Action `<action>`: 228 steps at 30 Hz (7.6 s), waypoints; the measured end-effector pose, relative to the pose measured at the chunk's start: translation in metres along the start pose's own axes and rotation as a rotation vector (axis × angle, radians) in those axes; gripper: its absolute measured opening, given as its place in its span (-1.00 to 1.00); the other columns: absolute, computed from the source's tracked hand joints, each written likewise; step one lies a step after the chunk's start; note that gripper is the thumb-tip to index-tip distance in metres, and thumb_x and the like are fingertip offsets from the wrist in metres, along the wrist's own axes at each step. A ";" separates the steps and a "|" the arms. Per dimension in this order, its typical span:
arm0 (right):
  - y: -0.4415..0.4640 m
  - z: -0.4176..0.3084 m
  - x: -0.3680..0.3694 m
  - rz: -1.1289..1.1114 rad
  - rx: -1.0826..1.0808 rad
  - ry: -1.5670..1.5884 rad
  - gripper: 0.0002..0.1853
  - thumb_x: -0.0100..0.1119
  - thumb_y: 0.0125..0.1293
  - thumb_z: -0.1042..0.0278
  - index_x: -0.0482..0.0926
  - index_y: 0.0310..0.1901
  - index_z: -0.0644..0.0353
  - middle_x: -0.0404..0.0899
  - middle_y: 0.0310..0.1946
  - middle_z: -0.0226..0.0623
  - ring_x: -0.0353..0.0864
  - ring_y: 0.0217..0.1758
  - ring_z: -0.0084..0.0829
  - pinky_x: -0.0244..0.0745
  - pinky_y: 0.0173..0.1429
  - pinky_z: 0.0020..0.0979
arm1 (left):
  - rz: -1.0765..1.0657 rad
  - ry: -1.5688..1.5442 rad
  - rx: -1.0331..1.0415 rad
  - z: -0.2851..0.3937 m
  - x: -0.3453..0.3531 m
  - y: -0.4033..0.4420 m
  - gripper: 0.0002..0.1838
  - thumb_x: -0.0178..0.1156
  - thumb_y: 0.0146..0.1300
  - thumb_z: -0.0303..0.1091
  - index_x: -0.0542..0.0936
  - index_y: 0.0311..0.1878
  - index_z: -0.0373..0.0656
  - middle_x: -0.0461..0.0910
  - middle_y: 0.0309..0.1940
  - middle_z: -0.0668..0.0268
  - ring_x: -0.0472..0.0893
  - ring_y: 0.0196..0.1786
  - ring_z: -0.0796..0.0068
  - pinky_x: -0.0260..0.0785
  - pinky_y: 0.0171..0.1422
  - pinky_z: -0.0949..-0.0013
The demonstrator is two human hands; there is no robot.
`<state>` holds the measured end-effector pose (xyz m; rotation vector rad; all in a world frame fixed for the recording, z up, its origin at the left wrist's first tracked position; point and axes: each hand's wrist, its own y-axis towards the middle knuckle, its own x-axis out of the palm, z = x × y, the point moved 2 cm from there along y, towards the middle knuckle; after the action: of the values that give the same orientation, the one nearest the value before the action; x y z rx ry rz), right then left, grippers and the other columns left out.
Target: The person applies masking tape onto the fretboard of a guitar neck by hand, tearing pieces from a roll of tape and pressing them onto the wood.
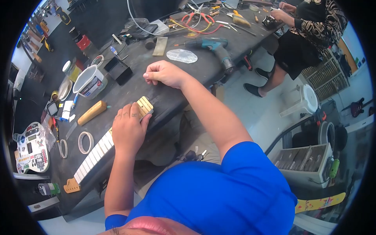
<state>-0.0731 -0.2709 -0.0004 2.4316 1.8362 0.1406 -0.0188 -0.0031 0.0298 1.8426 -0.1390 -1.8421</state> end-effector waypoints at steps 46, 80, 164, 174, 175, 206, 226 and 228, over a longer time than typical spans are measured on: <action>0.057 -0.145 -0.090 -0.051 0.029 -0.638 -0.89 0.47 0.52 0.51 0.68 -0.07 0.16 0.68 -0.22 -0.56 0.65 -0.16 -0.65 0.58 -0.05 -0.46 | -0.010 0.056 0.071 -0.008 -0.002 -0.002 -0.43 0.39 0.52 0.12 0.66 0.19 -0.27 0.70 0.06 0.07 0.70 0.04 0.12 0.59 0.14 0.10; 0.050 -0.110 0.185 -0.265 -0.540 -0.122 -0.81 0.52 0.50 0.49 0.75 0.03 0.36 0.73 0.18 -0.16 0.79 0.23 -0.33 0.81 0.36 -0.23 | 0.281 -0.441 -0.286 -0.102 -0.127 -0.055 -0.82 0.24 0.68 -0.39 0.70 0.18 -0.23 0.77 -0.24 0.27 0.75 -0.11 0.26 0.48 0.40 0.15; 0.045 -0.087 0.198 0.063 -1.032 -0.268 -0.83 0.52 0.22 0.55 0.76 -0.17 0.21 0.80 0.18 -0.22 0.75 0.09 -0.21 0.68 0.25 -0.21 | 0.266 -0.374 -0.743 -0.128 -0.090 -0.040 -0.75 0.27 0.36 -0.31 0.88 -0.25 -0.22 0.84 -0.38 0.18 0.79 -0.25 0.22 0.61 -0.04 0.06; -0.028 -0.056 0.182 -0.141 -0.087 0.518 -0.25 0.17 0.59 -0.13 0.69 0.40 0.53 0.50 0.62 0.03 0.59 0.45 -0.20 0.54 0.46 -0.14 | 0.294 -1.321 -0.547 -0.102 -0.072 -0.045 -0.76 0.36 0.56 -0.33 0.81 0.09 -0.29 0.77 0.33 0.17 0.69 0.37 0.37 0.47 0.56 0.19; -0.032 -0.057 0.184 -0.131 -0.090 0.524 -0.25 0.18 0.59 -0.13 0.69 0.40 0.53 0.50 0.62 0.03 0.59 0.45 -0.21 0.53 0.46 -0.14 | 0.285 -1.291 -0.518 -0.099 -0.072 -0.042 -0.75 0.38 0.57 -0.31 0.81 0.07 -0.32 0.76 0.33 0.14 0.69 0.35 0.41 0.50 0.52 0.22; -0.053 -0.013 0.202 0.075 -0.841 -0.875 -0.75 0.66 0.13 0.48 0.87 -0.14 0.02 0.81 -0.01 -0.40 0.75 0.04 -0.15 0.63 0.09 -0.11 | -0.283 -0.832 -0.548 -0.133 -0.037 -0.040 -0.67 0.27 0.59 -0.31 0.78 0.17 -0.39 0.83 0.28 0.06 0.77 0.34 0.20 0.57 0.50 0.14; -0.053 -0.013 0.201 0.050 -0.869 -0.894 -0.71 0.59 0.02 0.55 0.87 -0.19 0.02 0.86 -0.01 -0.45 0.77 0.03 -0.19 0.66 0.11 -0.11 | -0.283 -0.740 -0.521 -0.134 -0.033 -0.041 -0.62 0.21 0.57 -0.37 0.77 0.26 -0.42 0.85 0.21 -0.01 0.79 0.31 0.11 0.59 0.46 0.12; -0.053 -0.016 0.202 0.039 -0.874 -0.899 -0.72 0.58 0.02 0.56 0.86 -0.20 0.04 0.88 -0.01 -0.46 0.78 0.03 -0.21 0.67 0.10 -0.12 | -0.249 -0.738 -0.509 -0.134 -0.031 -0.041 -0.63 0.21 0.58 -0.35 0.79 0.24 -0.39 0.86 0.16 -0.01 0.82 0.23 0.11 0.62 0.38 0.11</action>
<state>-0.0702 -0.0617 0.0124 1.5127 1.0006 -0.1179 0.0955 0.0846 0.0314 0.8169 0.2900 -2.3737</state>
